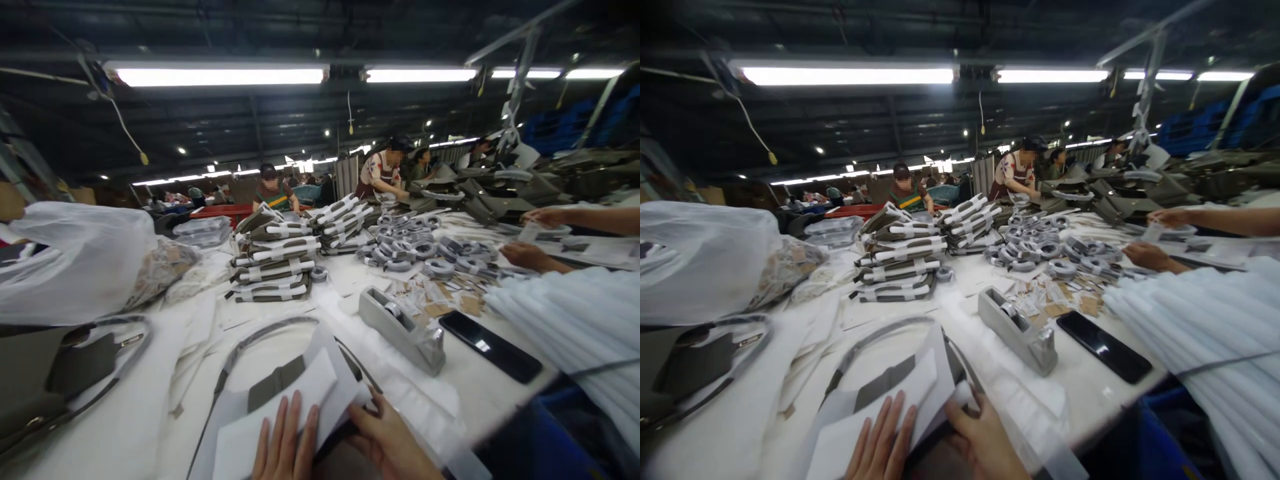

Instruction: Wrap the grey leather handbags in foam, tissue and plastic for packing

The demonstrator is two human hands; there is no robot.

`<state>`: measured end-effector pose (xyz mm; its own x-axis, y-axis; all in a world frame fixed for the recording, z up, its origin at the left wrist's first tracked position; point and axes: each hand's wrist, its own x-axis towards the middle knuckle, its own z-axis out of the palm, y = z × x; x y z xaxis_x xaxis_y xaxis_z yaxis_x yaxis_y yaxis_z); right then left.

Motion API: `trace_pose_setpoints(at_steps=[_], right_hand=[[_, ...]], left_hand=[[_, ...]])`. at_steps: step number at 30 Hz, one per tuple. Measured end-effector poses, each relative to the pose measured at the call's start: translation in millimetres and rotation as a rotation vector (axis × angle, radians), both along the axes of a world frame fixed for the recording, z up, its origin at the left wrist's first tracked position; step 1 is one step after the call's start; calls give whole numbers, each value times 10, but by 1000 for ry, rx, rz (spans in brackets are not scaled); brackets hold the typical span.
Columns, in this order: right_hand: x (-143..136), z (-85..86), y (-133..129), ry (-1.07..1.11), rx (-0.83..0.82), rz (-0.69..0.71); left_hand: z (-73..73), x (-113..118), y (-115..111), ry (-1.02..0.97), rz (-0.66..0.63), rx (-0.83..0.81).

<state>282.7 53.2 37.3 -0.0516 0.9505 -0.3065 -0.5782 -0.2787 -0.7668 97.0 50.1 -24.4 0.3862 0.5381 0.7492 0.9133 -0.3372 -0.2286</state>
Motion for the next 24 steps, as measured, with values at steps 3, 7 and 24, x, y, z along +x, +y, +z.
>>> trace_pose_setpoints(at_steps=[3, 7, 24], right_hand=[[-45, 242, -86, 41, 65, 38], [90, 263, -75, -87, 157, 138], [1230, -197, 751, -1589, 863, 331]], left_hand=[[173, -101, -118, 31, -46, -114], [360, -183, -165, 34, -58, -155], [602, -300, -110, -223, 62, -147]])
